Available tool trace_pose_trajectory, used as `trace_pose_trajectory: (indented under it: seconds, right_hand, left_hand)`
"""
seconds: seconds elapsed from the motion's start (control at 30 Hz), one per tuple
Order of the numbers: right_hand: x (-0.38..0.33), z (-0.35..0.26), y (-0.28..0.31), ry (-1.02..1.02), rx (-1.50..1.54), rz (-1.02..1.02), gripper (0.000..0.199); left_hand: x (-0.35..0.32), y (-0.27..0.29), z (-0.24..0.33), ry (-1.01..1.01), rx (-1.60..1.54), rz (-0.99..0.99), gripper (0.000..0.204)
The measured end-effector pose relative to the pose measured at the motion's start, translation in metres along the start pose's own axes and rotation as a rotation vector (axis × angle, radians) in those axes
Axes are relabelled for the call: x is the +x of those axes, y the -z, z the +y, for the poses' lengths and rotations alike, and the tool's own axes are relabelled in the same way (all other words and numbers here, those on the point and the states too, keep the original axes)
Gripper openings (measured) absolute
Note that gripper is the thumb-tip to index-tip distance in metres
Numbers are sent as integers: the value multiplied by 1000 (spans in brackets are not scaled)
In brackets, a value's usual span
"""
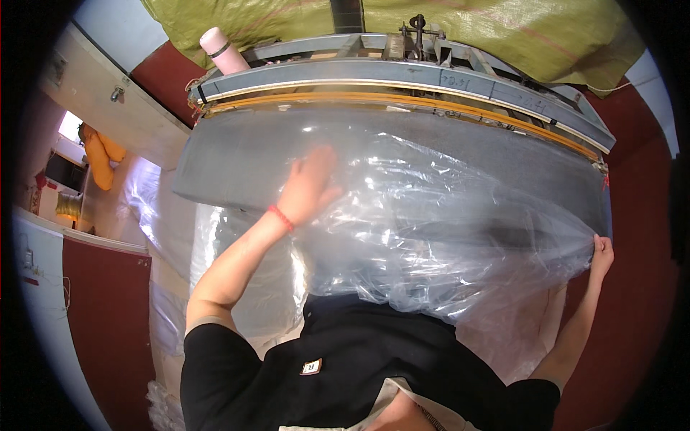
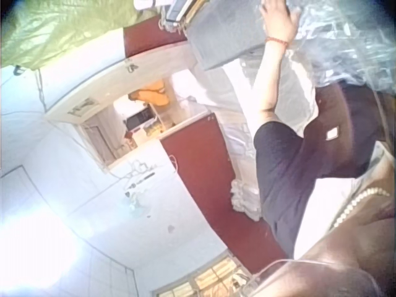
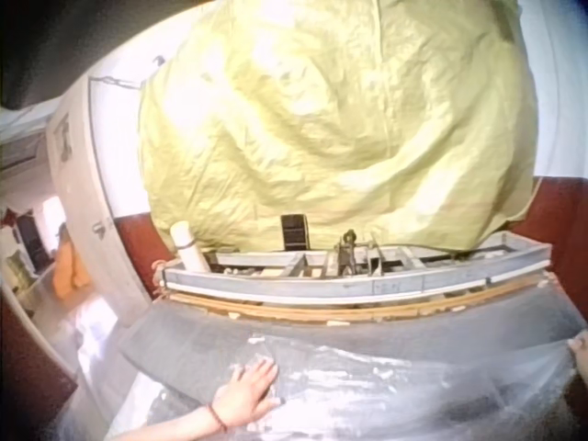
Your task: The person is aligning and sealing large plastic sheets using a heat-sealing machine in a manufacturing environment.
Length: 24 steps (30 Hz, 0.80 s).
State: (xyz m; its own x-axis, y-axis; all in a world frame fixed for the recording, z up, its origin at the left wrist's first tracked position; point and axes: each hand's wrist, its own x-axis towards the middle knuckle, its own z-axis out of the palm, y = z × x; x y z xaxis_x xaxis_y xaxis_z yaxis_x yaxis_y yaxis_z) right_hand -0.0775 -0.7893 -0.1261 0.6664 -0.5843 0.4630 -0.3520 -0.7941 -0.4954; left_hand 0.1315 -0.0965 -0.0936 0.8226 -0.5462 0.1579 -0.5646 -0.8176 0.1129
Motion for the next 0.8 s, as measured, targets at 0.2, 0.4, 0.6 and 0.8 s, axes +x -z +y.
trace_pose_trajectory:
  seconds: [0.2,0.4,0.6,0.8]
  right_hand:
    - [0,14,1,-12,-10,11,26]
    - [-2,27,-1,-46,104,-10,25]
    - [-4,37,6,-53,203,5,23]
    - [8,11,7,-242,440,-6,20]
  left_hand:
    - [2,1,-1,-92,-49,-37,63]
    - [31,-2,-31,60,-6,77,62]
    - [74,0,-43,301,-30,275,31]
    - [103,-21,-59,603,-143,411,23]
